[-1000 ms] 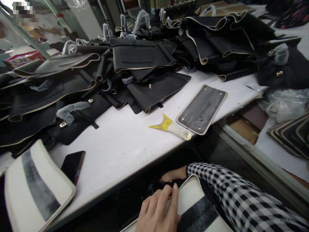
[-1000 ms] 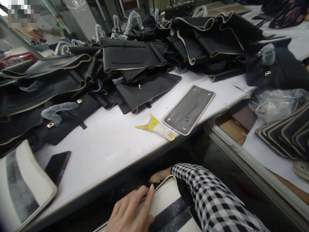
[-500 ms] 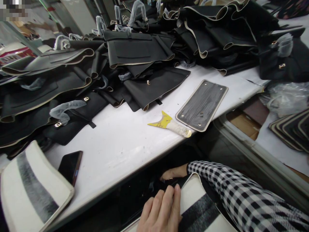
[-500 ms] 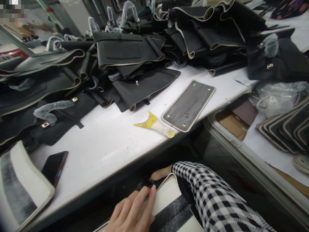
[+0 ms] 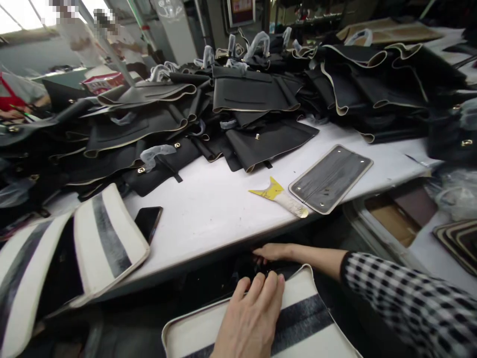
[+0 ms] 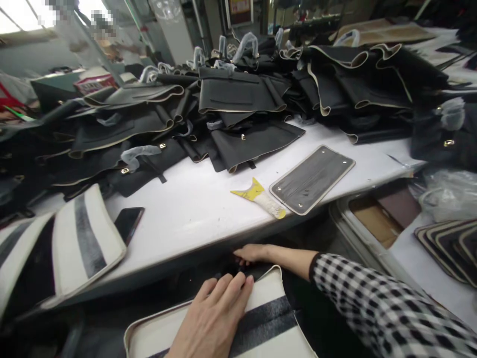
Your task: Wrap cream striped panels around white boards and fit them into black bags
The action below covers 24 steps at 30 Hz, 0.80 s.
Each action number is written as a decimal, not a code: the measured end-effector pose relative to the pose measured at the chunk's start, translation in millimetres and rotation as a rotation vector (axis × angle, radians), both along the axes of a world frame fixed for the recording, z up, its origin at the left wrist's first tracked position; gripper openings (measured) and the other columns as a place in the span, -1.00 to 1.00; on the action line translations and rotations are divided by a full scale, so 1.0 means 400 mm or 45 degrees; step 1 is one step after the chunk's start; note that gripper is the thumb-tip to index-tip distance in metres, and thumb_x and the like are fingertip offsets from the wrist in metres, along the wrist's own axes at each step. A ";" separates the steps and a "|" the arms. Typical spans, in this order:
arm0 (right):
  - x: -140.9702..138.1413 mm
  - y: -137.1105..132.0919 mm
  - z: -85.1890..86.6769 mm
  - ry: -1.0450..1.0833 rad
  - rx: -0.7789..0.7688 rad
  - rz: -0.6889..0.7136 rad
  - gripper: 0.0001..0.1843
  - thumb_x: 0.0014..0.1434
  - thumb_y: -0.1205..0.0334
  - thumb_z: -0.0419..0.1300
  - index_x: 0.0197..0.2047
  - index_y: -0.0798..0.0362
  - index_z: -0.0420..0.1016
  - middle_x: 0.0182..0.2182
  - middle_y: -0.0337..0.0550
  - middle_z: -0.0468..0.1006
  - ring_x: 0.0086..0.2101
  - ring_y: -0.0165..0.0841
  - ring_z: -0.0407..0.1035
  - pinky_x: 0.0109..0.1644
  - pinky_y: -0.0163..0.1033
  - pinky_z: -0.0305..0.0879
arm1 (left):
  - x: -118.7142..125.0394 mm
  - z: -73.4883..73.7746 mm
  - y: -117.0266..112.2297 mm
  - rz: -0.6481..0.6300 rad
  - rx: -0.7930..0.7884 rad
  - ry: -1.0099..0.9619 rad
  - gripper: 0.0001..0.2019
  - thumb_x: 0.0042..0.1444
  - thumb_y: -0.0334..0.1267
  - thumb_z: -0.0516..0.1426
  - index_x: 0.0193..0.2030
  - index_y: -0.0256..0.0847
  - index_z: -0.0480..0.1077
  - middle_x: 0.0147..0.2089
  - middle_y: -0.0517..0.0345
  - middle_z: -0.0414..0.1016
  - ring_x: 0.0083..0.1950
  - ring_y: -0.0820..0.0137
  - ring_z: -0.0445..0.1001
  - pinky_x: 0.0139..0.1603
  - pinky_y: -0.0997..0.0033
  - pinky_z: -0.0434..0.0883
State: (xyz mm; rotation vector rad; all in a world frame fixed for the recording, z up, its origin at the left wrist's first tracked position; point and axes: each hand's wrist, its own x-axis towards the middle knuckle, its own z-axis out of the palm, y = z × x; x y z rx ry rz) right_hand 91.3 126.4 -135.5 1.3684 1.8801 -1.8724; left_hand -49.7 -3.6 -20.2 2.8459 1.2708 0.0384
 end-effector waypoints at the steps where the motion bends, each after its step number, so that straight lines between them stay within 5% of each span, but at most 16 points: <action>1: -0.002 0.007 0.033 0.007 -0.016 0.066 -0.34 0.39 -0.14 -0.17 -0.19 0.20 0.56 -0.35 -0.04 0.60 -0.41 -0.36 0.46 -0.30 -0.26 0.39 | 0.002 0.006 -0.003 0.007 -0.043 0.000 -0.53 0.32 -0.18 -0.02 0.32 -0.29 0.16 0.23 0.09 0.36 0.11 0.25 0.30 0.05 0.24 0.27; 5: -0.019 -0.006 0.148 0.038 0.150 0.236 -0.14 0.35 -0.26 -0.38 -0.16 0.19 0.57 -0.32 0.00 0.61 -0.34 -0.30 0.48 -0.24 -0.27 0.35 | 0.018 0.031 -0.016 0.082 -0.171 -0.033 -0.52 0.26 -0.37 -0.02 0.33 -0.35 0.12 0.21 -0.01 0.34 0.12 0.19 0.29 0.06 0.19 0.27; 9: -0.032 -0.047 0.210 0.014 0.481 0.430 -0.43 0.34 -0.15 -0.10 -0.18 0.09 0.57 -0.37 -0.08 0.60 -0.32 -0.25 0.46 -0.17 -0.23 0.26 | 0.006 0.057 -0.019 0.203 -0.325 -0.275 -0.68 0.24 -0.37 0.02 0.11 -0.15 0.35 0.09 0.12 0.41 0.05 0.24 0.33 -0.01 0.22 0.30; 13: -0.039 -0.080 0.237 -0.063 0.722 0.522 -0.41 0.39 -0.10 -0.21 -0.20 0.02 0.57 -0.25 -0.06 0.62 -0.24 -0.20 0.47 -0.15 -0.21 0.22 | -0.079 0.079 -0.021 0.433 -0.440 -0.590 -0.66 0.13 -0.41 0.09 0.03 -0.02 0.40 0.07 0.22 0.43 0.06 0.31 0.34 0.01 0.28 0.30; 18: -0.056 -0.105 0.252 -0.185 0.887 0.568 -0.29 0.38 -0.18 -0.32 -0.16 -0.02 0.59 -0.23 -0.03 0.63 -0.21 -0.12 0.50 -0.21 -0.18 0.21 | -0.251 0.090 -0.054 0.751 -0.530 -0.636 -0.66 -0.03 -0.36 0.19 -0.06 -0.08 0.47 -0.05 0.20 0.49 -0.02 0.28 0.42 0.00 0.31 0.31; 24: -0.091 -0.123 0.254 -0.228 0.915 0.639 -0.20 0.37 -0.21 -0.39 -0.21 0.00 0.60 -0.30 -0.04 0.63 -0.24 -0.16 0.51 -0.22 -0.20 0.23 | -0.358 0.033 -0.106 0.922 -0.923 -1.029 -0.70 0.07 -0.11 0.21 -0.08 -0.13 0.57 -0.15 0.19 0.60 -0.12 0.33 0.52 -0.11 0.48 0.36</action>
